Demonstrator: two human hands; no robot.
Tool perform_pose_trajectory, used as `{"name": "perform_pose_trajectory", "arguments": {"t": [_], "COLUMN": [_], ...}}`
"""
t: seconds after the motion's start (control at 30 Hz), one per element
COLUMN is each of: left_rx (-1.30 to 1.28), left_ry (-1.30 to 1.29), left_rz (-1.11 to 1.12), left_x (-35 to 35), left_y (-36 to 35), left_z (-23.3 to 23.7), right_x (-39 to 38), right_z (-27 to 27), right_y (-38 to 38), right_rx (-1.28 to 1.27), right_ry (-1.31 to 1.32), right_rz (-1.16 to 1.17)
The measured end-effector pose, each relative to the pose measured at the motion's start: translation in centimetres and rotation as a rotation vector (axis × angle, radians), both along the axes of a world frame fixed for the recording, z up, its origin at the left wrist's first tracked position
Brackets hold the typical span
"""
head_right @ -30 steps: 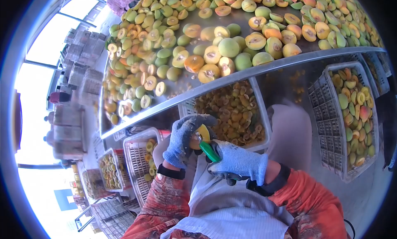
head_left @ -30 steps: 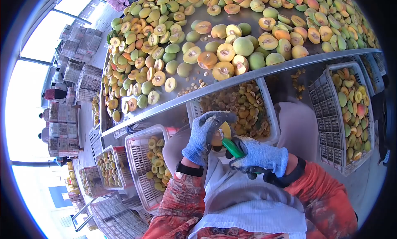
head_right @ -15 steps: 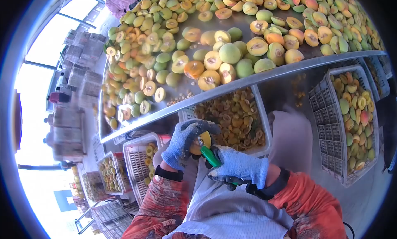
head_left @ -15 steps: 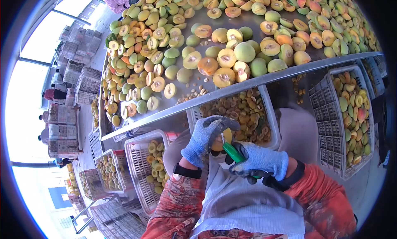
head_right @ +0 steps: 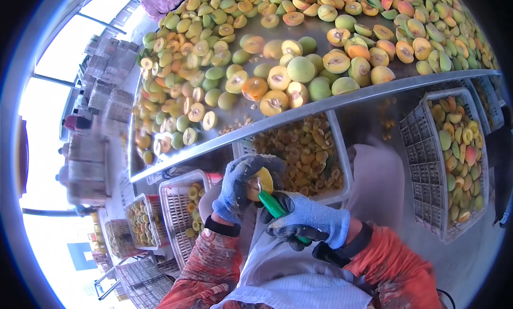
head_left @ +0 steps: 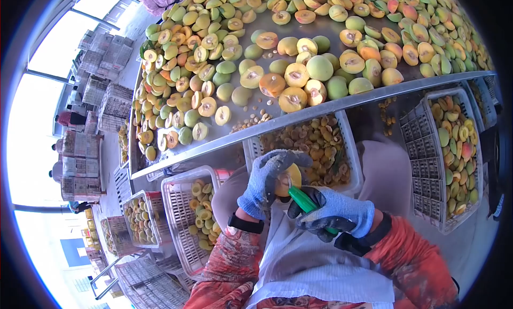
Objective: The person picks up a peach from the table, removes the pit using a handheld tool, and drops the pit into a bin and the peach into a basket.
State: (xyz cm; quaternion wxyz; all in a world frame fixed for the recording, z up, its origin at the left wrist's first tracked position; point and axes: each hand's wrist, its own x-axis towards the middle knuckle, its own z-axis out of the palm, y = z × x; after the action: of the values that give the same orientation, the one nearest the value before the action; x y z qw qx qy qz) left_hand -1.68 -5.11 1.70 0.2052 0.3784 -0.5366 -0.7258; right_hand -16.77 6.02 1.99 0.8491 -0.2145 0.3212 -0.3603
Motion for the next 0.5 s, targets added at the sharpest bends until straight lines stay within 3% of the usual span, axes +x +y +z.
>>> {"name": "perform_pose_trajectory", "arguments": {"t": [0.07,0.2,0.3,0.33,0.37,0.43,0.5], "left_rx": [0.204,0.424,0.432,-0.186,-0.189,0.519,0.542], "left_ry": [0.169,0.248,0.368,0.379,0.381,0.413,0.406], "left_rz": [0.225,0.384,0.507,0.312,0.315,0.564,0.627], "left_x": [-0.9,-0.8,1.0,1.7,1.7,1.8,2.2], "left_y": [0.7,1.7,1.3,2.5,2.2,1.2,1.3], "left_z": [0.6,-0.5,-1.9,-1.9,-1.8,-1.8,-2.2], "right_x": [-0.5,-0.3,-1.6,-1.3,-1.0,-0.5,-0.3], "right_z": [0.9,0.3,1.2,0.6,0.0,-1.3,-1.7], "right_y": [0.0,0.6,0.6,0.3,0.1,-0.1,-0.5], "right_rx": [0.020,-0.031,0.012,-0.003,-0.019,-0.081,-0.197], "right_ry": [0.004,-0.021,-0.159,0.149,0.455,0.594,0.870], "right_rz": [0.001,-0.076,-0.042,-0.072,-0.097,-0.179,-0.342]}}
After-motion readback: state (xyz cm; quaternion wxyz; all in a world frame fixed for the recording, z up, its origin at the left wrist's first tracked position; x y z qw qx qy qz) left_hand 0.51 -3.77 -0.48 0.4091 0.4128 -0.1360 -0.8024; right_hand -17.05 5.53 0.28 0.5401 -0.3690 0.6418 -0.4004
